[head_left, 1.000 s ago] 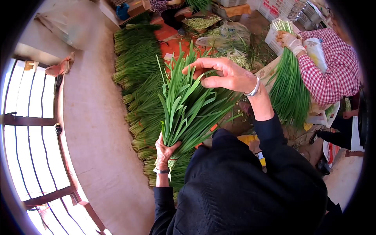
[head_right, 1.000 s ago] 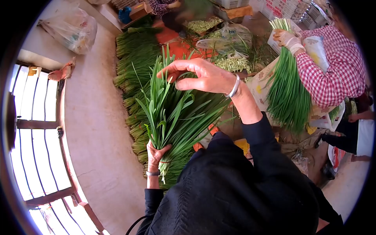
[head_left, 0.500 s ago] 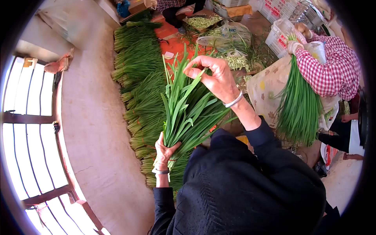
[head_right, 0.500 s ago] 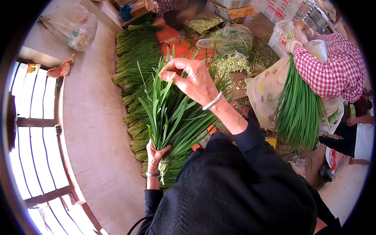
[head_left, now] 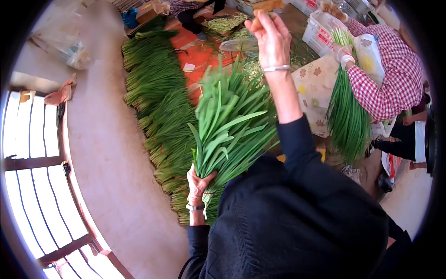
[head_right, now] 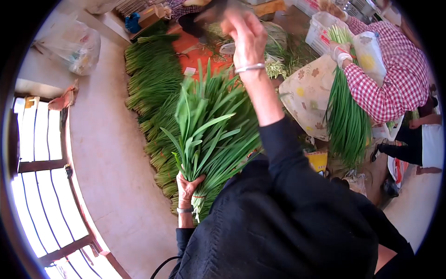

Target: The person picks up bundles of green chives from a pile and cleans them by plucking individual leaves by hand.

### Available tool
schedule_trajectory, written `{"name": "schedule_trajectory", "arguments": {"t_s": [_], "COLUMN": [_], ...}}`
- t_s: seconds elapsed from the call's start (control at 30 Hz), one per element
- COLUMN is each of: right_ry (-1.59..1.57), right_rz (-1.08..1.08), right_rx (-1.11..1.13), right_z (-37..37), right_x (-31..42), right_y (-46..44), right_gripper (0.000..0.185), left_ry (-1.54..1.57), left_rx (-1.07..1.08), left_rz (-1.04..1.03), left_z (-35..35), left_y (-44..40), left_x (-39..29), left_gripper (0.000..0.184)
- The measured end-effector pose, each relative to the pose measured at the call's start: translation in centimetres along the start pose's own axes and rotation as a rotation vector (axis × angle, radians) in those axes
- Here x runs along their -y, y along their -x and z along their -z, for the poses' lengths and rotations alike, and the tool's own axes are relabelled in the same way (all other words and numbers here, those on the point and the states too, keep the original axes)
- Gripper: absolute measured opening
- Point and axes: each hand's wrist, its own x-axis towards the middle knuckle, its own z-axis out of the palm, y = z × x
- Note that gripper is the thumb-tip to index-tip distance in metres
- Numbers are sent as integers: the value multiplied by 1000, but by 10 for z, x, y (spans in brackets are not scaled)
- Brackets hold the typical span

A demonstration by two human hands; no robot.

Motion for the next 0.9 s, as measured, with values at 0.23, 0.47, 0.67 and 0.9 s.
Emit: {"name": "schedule_trajectory", "arguments": {"t_s": [0.23, 0.47, 0.67, 0.9], "right_ry": [604, 603, 584, 631], "right_rz": [-39, -114, -215, -87], "right_rx": [435, 633, 701, 664], "right_z": [24, 8, -16, -20], "right_x": [9, 13, 15, 4], "right_y": [12, 39, 39, 43], "right_gripper": [25, 17, 23, 15], "left_ry": [212, 197, 129, 68], "left_rx": [-59, -79, -71, -51], "left_rz": [77, 56, 37, 41], "left_z": [-1, 0, 3, 2], "left_y": [-18, -35, -38, -37], "left_x": [3, -2, -12, -11], "left_gripper": [49, 55, 57, 60]}}
